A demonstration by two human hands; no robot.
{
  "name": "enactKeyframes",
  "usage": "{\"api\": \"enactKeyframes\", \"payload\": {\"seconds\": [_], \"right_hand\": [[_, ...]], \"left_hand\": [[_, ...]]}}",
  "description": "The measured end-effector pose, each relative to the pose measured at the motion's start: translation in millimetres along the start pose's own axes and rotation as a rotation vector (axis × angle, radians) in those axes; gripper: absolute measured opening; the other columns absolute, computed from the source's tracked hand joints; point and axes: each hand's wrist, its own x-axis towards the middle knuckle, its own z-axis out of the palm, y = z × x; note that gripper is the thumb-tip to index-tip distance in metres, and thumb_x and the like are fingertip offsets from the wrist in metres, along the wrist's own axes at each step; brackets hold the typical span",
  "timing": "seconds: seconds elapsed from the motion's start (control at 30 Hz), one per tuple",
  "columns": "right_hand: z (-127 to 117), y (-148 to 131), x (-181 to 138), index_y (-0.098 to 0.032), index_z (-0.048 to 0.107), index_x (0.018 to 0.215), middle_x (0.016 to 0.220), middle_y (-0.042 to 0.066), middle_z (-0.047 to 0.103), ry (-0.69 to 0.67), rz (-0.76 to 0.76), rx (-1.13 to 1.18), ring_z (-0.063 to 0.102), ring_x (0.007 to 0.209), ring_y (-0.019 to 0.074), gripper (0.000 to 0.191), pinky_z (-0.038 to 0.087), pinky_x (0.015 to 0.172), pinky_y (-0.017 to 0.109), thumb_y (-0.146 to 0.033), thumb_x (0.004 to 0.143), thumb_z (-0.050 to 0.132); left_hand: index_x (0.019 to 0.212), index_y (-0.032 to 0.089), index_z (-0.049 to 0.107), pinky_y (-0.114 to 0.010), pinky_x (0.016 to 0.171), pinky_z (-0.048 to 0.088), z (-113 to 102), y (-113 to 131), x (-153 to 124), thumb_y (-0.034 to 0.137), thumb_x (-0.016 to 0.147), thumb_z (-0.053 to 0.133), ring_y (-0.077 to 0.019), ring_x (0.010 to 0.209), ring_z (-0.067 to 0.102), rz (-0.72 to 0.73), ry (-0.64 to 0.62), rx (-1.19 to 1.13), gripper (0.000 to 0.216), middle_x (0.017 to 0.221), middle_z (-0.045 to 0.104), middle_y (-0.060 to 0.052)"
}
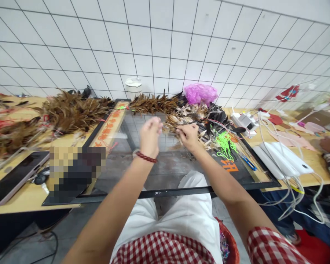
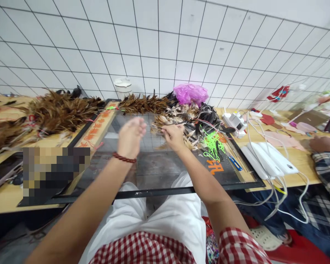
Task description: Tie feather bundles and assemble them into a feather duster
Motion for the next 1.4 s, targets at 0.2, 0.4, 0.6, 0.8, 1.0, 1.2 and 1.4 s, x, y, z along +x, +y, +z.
{"api": "enactKeyframes", "payload": {"seconds": [0.2, 0.4, 0.6, 0.8, 1.0, 1.2, 1.4], "right_hand": [[3, -13, -2, -0.023, 0.068, 0.101, 0.086, 0.003, 0.071, -0.072, -0.074, -0.018, 0.061, 0.082, 0.0165, 0.023, 0.026, 0.090, 0.039, -0.031, 0.093, 0.048], [-11, 8, 7, -0.023, 0.071, 0.089, 0.075, 0.001, 0.071, -0.290, -0.051, 0.071, 0.061, 0.073, 0.0165, 0.027, 0.035, 0.076, 0.032, -0.043, 0.090, 0.052], [-10, 30, 3, -0.022, 0.070, 0.091, 0.096, 0.005, 0.071, -0.099, 0.167, -0.047, 0.060, 0.093, 0.0217, 0.020, 0.035, 0.083, 0.036, -0.032, 0.089, 0.053], [-32, 45, 6, -0.024, 0.069, 0.102, 0.113, 0.007, 0.067, -0.101, 0.303, -0.314, 0.055, 0.106, 0.0237, 0.025, 0.030, 0.091, 0.040, -0.031, 0.090, 0.047], [-67, 77, 36, -0.026, 0.073, 0.098, 0.100, 0.008, 0.071, -0.327, 0.632, -0.538, 0.059, 0.099, 0.0264, 0.028, 0.035, 0.087, 0.040, -0.024, 0.083, 0.049], [-45, 95, 67, -0.026, 0.071, 0.106, 0.112, 0.012, 0.066, -0.570, 0.558, -0.682, 0.057, 0.108, 0.0281, 0.033, 0.034, 0.093, 0.045, -0.017, 0.078, 0.054], [-20, 99, 66, -0.022, 0.070, 0.105, 0.115, 0.015, 0.063, -0.657, 0.472, -0.622, 0.055, 0.112, 0.0311, 0.034, 0.036, 0.095, 0.047, -0.013, 0.074, 0.060]], "left_hand": [[0.088, 0.014, 0.064, -0.028, 0.079, 0.050, 28, -30, 1, 0.037, 0.079, 0.065, -0.0134, 0.083, 0.063, -0.151, -0.031, -0.315, 0.024, 0.092, 0.068, -0.008], [0.086, 0.022, 0.058, -0.023, 0.065, 0.048, 2, -38, 44, 0.043, 0.090, 0.049, -0.0069, 0.052, 0.048, -0.218, -0.025, -0.388, 0.023, 0.056, 0.043, 0.005], [0.082, 0.020, 0.058, -0.016, 0.039, 0.030, -19, -39, 44, 0.033, 0.093, 0.047, -0.0041, 0.039, 0.028, -0.410, -0.122, -0.537, 0.020, 0.056, 0.036, 0.005], [0.083, 0.016, 0.056, -0.014, 0.034, 0.022, -14, -37, 39, 0.026, 0.095, 0.042, -0.0021, 0.037, 0.029, -0.533, -0.103, -0.799, 0.021, 0.057, 0.039, 0.005], [0.082, 0.015, 0.055, -0.013, 0.035, 0.023, -10, -40, 40, 0.024, 0.095, 0.043, -0.0021, 0.037, 0.031, -0.499, -0.065, -0.803, 0.020, 0.056, 0.042, 0.004], [0.082, 0.015, 0.055, -0.014, 0.036, 0.024, -6, -45, 40, 0.024, 0.094, 0.046, -0.0024, 0.037, 0.032, -0.460, -0.036, -0.784, 0.017, 0.056, 0.044, 0.004], [0.083, 0.015, 0.055, -0.014, 0.036, 0.022, -7, -46, 39, 0.021, 0.094, 0.043, -0.0021, 0.037, 0.030, -0.463, -0.055, -0.782, 0.017, 0.055, 0.043, 0.004]]}}
